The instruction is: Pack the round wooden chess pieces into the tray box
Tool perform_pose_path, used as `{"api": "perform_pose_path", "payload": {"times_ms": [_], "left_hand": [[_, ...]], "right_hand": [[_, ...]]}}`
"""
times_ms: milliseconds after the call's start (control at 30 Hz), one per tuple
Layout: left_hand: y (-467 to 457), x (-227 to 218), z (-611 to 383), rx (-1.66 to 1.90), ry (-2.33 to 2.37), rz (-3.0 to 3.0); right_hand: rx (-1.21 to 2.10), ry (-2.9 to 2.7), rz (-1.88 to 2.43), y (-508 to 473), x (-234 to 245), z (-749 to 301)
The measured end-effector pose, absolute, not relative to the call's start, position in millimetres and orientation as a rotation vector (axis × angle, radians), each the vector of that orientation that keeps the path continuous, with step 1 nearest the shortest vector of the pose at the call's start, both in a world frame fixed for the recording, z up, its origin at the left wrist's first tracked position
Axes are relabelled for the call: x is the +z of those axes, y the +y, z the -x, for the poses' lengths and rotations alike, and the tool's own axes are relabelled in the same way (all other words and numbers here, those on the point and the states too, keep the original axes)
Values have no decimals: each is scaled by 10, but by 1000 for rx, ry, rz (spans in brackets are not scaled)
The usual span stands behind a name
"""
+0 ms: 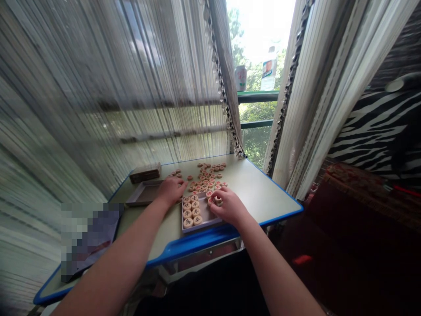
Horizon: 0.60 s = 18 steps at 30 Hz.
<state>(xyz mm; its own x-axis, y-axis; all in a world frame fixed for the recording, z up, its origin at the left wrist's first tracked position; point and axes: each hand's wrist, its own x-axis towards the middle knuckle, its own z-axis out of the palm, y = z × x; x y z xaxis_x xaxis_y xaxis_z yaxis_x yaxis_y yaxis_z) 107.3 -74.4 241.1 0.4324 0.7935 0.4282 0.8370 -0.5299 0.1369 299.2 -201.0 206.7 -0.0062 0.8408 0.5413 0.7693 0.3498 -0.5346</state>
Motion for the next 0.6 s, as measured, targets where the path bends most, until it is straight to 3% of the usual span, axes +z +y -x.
{"api": "perform_pose_path", "payload": {"times_ms": [600], "left_hand": [[-672, 2369, -1060, -687, -1512, 2518]], "right_hand": [[136, -1777, 1423, -1989, 2030, -3004]]}}
